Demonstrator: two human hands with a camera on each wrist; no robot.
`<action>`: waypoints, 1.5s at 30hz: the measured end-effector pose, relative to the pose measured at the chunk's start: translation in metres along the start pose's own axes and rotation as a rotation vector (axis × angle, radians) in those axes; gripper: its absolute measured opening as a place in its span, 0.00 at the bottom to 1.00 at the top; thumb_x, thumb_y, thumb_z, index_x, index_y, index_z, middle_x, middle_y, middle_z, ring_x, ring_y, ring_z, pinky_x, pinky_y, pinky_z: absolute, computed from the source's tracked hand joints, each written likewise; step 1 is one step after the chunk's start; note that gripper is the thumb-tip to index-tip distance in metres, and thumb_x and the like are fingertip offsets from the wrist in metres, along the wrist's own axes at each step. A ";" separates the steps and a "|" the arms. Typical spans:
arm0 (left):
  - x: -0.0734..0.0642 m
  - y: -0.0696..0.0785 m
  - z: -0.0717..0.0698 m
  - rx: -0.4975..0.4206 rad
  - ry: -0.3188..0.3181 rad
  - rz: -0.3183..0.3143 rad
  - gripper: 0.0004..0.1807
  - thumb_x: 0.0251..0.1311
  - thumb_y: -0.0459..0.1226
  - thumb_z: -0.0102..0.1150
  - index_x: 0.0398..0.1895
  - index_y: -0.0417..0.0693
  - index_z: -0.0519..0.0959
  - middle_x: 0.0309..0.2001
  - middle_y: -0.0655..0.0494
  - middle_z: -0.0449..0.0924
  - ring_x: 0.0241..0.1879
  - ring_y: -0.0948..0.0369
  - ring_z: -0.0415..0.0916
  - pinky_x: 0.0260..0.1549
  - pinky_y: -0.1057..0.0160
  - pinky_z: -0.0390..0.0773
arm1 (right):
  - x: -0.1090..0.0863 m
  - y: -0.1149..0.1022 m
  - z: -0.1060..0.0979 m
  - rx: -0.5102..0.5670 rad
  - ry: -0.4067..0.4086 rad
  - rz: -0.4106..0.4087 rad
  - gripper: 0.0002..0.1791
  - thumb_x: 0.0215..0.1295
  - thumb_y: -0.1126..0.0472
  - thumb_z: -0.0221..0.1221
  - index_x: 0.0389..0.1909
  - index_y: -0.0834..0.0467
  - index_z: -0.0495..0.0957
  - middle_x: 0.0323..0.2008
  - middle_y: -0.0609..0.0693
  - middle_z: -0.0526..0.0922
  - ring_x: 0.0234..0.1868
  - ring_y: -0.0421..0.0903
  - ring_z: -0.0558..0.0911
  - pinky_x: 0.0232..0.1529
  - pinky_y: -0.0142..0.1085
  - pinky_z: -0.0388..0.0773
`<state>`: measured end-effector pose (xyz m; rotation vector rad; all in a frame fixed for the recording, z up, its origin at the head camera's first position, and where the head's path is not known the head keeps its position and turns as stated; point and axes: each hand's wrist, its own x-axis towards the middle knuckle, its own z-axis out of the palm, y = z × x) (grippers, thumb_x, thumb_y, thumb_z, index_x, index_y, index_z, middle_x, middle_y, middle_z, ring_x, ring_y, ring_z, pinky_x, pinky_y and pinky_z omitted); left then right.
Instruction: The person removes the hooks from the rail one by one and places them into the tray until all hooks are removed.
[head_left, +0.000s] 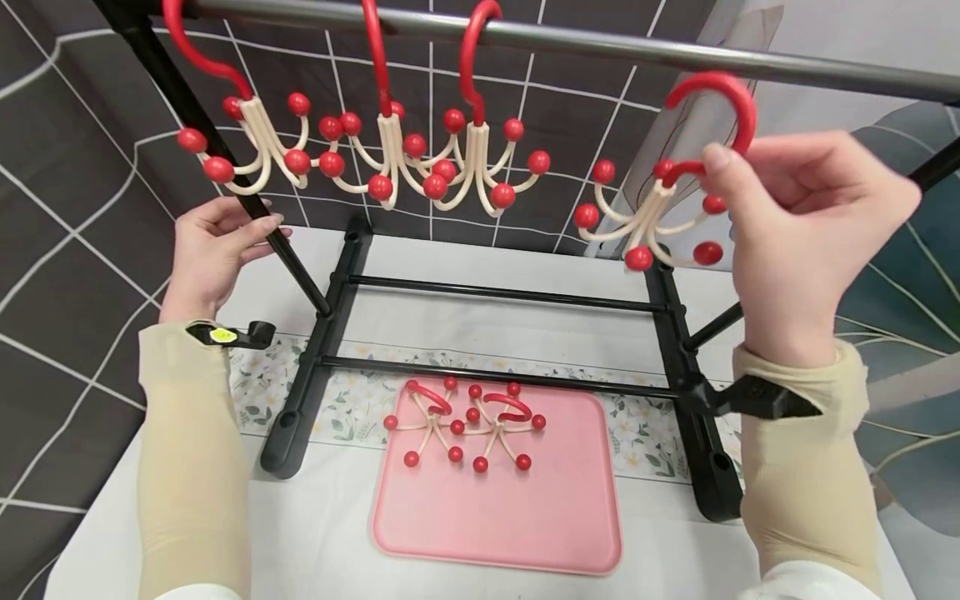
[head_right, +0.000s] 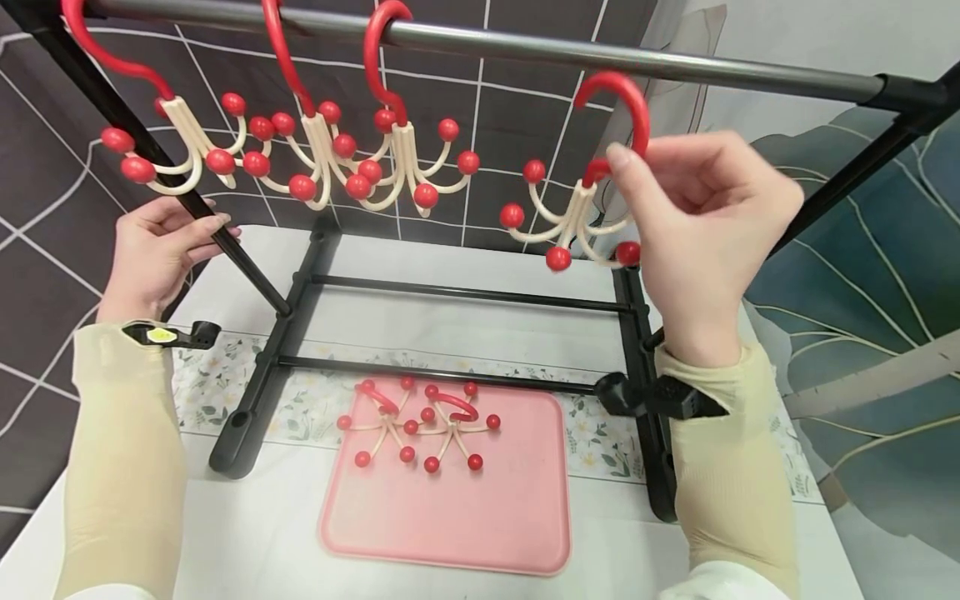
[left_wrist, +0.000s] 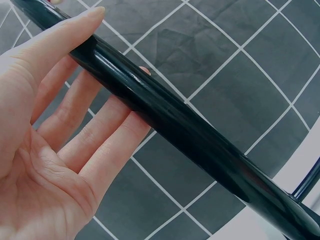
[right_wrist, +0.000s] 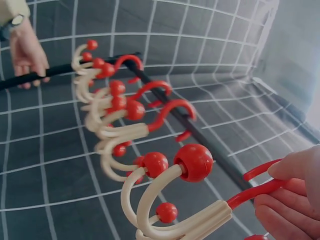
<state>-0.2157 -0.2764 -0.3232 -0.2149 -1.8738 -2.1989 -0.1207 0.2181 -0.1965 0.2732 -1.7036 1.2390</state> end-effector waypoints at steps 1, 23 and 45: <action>0.000 0.000 0.000 -0.003 0.000 0.000 0.17 0.56 0.25 0.72 0.50 0.34 0.84 0.38 0.49 0.87 0.35 0.58 0.88 0.37 0.66 0.85 | -0.005 0.001 -0.002 0.007 -0.017 0.008 0.12 0.55 0.68 0.74 0.34 0.73 0.85 0.31 0.63 0.87 0.27 0.45 0.86 0.30 0.28 0.79; -0.003 0.002 -0.002 -0.042 -0.010 0.015 0.16 0.57 0.24 0.71 0.50 0.32 0.83 0.38 0.48 0.87 0.34 0.57 0.88 0.37 0.64 0.85 | -0.108 0.051 -0.038 -0.074 -0.495 0.283 0.08 0.53 0.75 0.74 0.34 0.67 0.86 0.33 0.51 0.88 0.30 0.39 0.88 0.29 0.26 0.81; -0.004 0.003 0.001 0.003 0.011 -0.012 0.18 0.56 0.25 0.72 0.52 0.35 0.84 0.39 0.49 0.87 0.36 0.58 0.88 0.38 0.66 0.84 | -0.165 0.066 -0.058 0.077 -0.693 0.479 0.11 0.53 0.79 0.72 0.31 0.62 0.84 0.32 0.54 0.86 0.30 0.45 0.88 0.33 0.35 0.86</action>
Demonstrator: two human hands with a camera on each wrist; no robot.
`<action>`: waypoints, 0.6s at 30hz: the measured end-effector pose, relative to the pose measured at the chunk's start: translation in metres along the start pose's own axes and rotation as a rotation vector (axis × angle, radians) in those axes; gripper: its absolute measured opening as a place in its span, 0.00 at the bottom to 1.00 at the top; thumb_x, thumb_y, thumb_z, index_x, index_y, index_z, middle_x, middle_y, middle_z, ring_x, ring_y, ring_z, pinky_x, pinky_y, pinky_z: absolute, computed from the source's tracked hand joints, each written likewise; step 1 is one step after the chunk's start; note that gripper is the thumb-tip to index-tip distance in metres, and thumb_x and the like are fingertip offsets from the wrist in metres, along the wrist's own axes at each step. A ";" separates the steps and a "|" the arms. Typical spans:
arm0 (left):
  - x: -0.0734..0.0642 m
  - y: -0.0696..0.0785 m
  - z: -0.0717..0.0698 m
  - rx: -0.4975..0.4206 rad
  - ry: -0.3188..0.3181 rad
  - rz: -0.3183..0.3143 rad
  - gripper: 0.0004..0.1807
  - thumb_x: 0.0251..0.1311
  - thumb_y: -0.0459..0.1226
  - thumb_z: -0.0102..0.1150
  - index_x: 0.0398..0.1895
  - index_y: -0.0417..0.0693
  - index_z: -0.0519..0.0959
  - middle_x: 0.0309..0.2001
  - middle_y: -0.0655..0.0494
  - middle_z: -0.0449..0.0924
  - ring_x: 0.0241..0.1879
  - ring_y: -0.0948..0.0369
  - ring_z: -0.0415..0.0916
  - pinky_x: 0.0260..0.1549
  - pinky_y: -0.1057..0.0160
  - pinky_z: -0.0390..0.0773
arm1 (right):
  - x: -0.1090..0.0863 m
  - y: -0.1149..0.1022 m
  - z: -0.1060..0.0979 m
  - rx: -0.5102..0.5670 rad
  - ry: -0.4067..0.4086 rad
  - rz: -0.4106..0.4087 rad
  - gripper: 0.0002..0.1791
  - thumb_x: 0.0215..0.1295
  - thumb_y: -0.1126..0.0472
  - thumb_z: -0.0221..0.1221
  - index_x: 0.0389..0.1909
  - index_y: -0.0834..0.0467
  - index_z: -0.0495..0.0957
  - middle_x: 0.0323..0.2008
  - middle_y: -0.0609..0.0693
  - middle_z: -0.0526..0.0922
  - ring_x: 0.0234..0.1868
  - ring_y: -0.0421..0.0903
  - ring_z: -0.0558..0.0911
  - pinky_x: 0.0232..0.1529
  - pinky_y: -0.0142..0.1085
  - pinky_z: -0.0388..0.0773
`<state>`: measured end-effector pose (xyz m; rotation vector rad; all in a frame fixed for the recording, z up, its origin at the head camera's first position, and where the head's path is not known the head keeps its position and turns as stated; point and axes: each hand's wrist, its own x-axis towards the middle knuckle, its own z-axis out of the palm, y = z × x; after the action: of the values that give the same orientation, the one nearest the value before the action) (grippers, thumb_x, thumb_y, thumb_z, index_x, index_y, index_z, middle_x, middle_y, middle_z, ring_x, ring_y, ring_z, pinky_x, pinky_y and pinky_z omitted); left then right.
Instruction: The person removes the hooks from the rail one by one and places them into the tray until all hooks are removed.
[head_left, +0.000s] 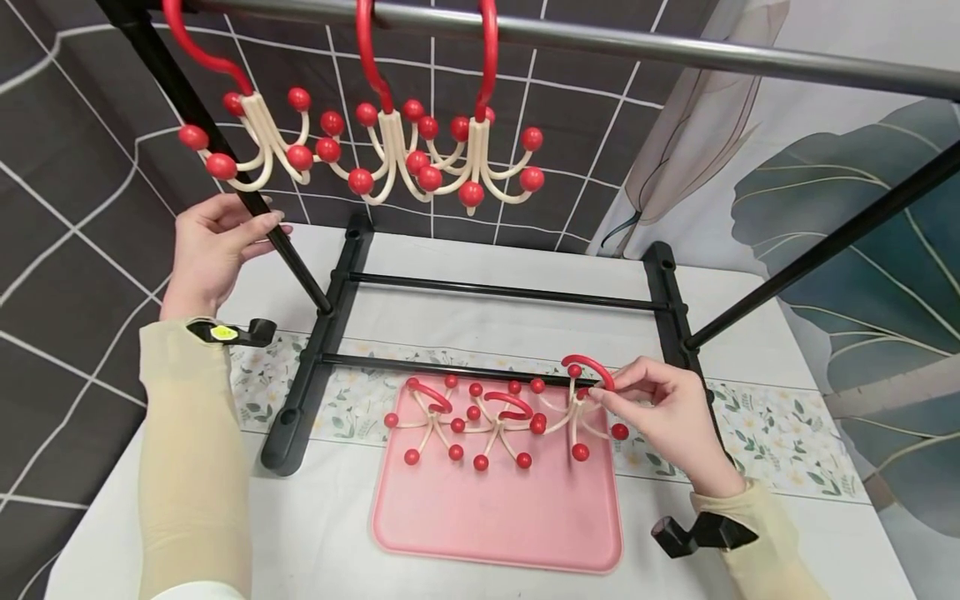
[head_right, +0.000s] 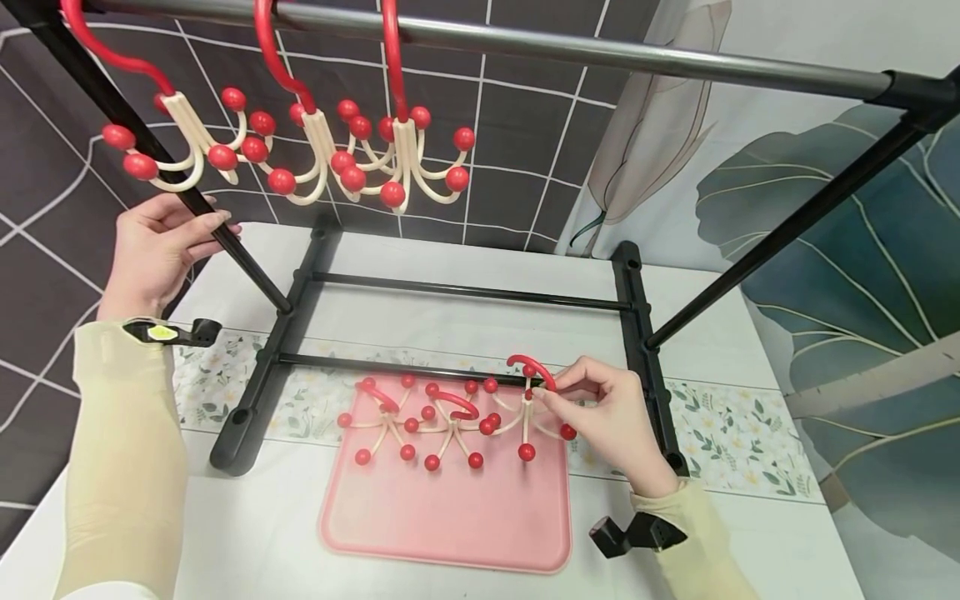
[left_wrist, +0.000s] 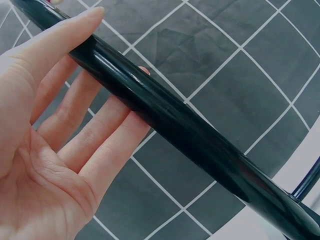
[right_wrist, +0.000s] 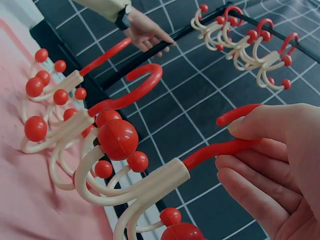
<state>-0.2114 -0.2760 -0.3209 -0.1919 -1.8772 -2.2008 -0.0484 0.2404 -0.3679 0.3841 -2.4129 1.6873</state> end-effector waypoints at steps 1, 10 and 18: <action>0.000 0.000 0.000 0.002 0.001 -0.001 0.18 0.56 0.25 0.72 0.52 0.35 0.84 0.39 0.49 0.87 0.36 0.58 0.88 0.38 0.66 0.84 | -0.002 0.001 0.000 -0.005 0.000 0.001 0.12 0.53 0.79 0.72 0.30 0.61 0.84 0.32 0.54 0.86 0.29 0.45 0.88 0.32 0.35 0.86; 0.001 -0.001 0.000 0.005 0.005 -0.008 0.19 0.56 0.26 0.73 0.52 0.36 0.84 0.40 0.49 0.87 0.36 0.58 0.88 0.38 0.67 0.84 | -0.014 0.015 0.006 0.009 -0.008 -0.010 0.13 0.52 0.81 0.71 0.30 0.61 0.83 0.32 0.54 0.85 0.30 0.43 0.88 0.31 0.33 0.85; 0.002 -0.001 0.000 -0.007 0.002 -0.007 0.18 0.56 0.25 0.73 0.51 0.34 0.84 0.39 0.49 0.87 0.35 0.57 0.88 0.38 0.67 0.85 | -0.021 0.024 0.009 0.032 -0.025 -0.016 0.13 0.51 0.82 0.71 0.29 0.63 0.82 0.31 0.56 0.85 0.30 0.43 0.88 0.31 0.34 0.86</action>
<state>-0.2133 -0.2761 -0.3216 -0.1853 -1.8721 -2.2116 -0.0358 0.2418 -0.3984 0.4309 -2.3969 1.7260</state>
